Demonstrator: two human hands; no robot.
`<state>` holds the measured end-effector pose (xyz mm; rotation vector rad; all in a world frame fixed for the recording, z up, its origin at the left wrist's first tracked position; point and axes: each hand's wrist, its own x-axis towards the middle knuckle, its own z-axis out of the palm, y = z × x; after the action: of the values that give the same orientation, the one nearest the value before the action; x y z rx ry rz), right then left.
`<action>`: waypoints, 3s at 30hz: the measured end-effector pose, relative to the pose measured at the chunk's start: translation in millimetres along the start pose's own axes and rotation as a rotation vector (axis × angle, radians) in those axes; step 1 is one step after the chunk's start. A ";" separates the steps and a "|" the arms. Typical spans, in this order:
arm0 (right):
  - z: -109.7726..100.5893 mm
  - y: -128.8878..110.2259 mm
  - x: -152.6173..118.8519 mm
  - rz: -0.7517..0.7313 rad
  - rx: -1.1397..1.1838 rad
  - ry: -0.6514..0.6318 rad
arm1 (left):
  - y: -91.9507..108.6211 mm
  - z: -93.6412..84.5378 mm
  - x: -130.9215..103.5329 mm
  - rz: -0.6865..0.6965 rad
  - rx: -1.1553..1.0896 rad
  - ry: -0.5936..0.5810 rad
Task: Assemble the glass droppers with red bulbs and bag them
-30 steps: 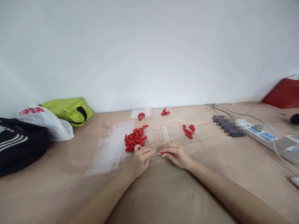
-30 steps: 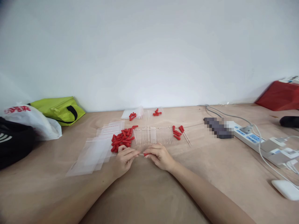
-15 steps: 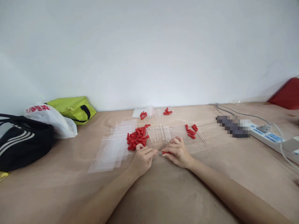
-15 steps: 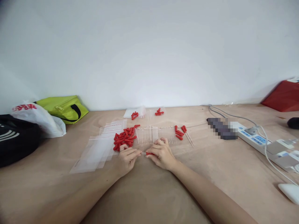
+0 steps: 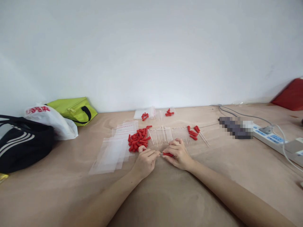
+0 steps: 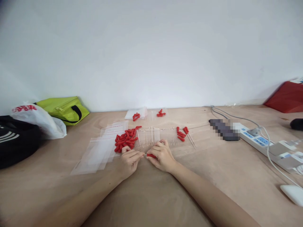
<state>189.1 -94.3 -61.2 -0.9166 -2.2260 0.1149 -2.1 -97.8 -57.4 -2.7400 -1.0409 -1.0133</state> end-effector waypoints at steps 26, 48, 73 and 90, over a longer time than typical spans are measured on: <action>-7.0 5.2 -0.1 -0.045 0.075 -0.076 | -4.8 -9.8 -1.3 0.048 0.037 -0.055; -2.3 2.8 -0.1 0.131 0.384 -0.049 | -1.1 -11.3 -2.2 -0.060 -0.092 -0.023; -105.7 103.7 -1.3 0.982 0.702 0.602 | 4.5 -6.6 8.2 -0.274 -0.276 -0.031; -76.1 123.2 -24.9 0.948 -0.256 0.062 | 7.3 -8.2 7.8 -0.312 -0.219 -0.086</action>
<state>322.3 -32.2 -60.2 -2.0165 -1.5936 0.2294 2.1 -101.1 -45.1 -2.8748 -1.4927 -1.1150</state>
